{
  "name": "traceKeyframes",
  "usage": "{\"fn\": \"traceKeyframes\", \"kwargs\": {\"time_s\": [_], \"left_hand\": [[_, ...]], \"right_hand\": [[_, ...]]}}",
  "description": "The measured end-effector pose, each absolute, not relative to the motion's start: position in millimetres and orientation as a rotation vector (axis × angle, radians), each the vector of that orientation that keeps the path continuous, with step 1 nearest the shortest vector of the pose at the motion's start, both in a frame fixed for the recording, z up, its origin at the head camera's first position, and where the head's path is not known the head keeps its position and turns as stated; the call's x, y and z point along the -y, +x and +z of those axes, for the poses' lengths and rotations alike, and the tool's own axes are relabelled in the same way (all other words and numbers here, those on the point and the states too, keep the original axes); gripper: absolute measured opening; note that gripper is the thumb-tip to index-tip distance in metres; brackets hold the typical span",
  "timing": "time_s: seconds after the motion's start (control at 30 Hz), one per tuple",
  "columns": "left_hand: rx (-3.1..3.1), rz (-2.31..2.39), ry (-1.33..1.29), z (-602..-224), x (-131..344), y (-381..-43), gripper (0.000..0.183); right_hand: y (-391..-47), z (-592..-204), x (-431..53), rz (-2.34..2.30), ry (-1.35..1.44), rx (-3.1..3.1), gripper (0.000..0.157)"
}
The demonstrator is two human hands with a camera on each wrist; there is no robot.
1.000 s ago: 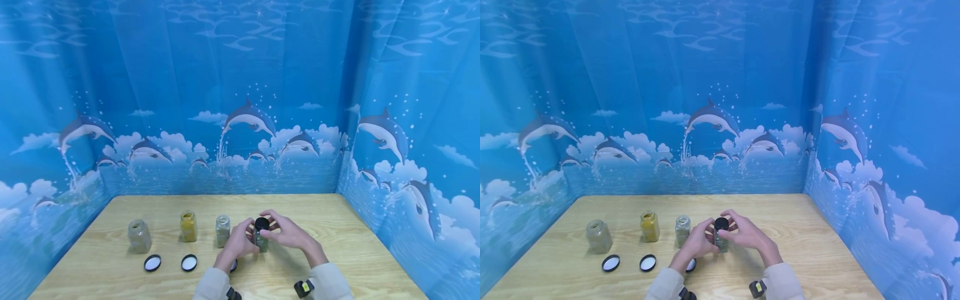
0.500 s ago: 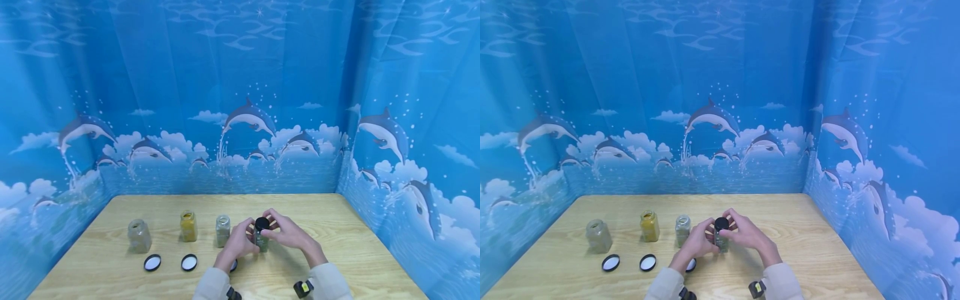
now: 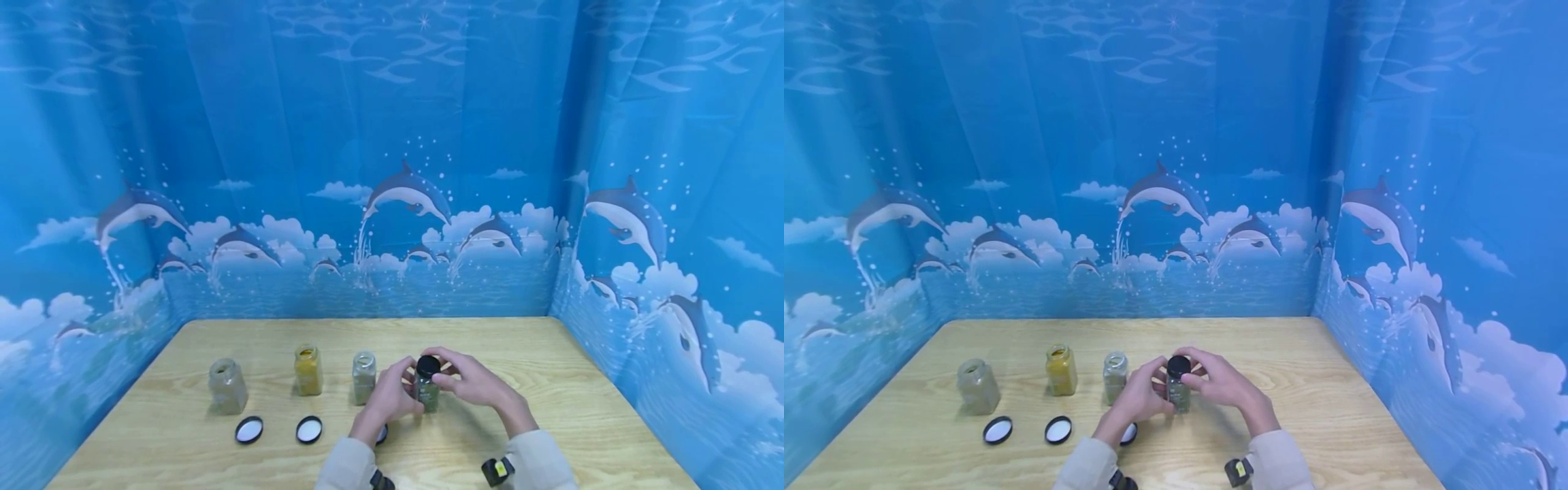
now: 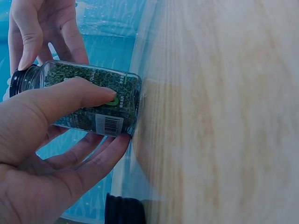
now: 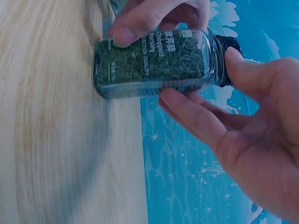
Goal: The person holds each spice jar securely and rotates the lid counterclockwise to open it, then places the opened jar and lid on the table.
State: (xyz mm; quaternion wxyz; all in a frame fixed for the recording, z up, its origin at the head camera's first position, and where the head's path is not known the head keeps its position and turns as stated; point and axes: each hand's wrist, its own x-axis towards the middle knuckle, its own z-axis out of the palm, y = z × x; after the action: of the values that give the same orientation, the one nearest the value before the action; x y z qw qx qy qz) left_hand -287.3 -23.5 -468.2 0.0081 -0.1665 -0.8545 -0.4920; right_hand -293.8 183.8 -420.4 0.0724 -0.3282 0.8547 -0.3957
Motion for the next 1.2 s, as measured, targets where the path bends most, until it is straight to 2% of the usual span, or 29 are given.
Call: {"fn": "traceKeyframes", "kwargs": {"time_s": [0.23, 0.57, 0.8, 1.2], "left_hand": [[2.678, -1.557, -0.513, -467.8, 23.0, -285.4, 0.058], [2.68, -1.573, -0.511, -465.2, 23.3, -283.8, 0.058], [2.658, -1.57, -0.532, -466.4, 23.3, -284.1, 0.057], [2.663, -1.551, -0.524, -466.0, 22.7, -283.6, 0.058]], "right_hand": [[-294.6, -420.4, -180.7, -1.196, -0.873, -2.602, 0.052], [-294.2, -421.5, -175.6, -1.224, -0.768, -2.643, 0.044], [-293.8, -420.1, -177.4, -1.237, -0.829, -2.617, 0.038], [-291.8, -417.0, -184.1, -1.208, -1.045, -2.525, 0.045]]}}
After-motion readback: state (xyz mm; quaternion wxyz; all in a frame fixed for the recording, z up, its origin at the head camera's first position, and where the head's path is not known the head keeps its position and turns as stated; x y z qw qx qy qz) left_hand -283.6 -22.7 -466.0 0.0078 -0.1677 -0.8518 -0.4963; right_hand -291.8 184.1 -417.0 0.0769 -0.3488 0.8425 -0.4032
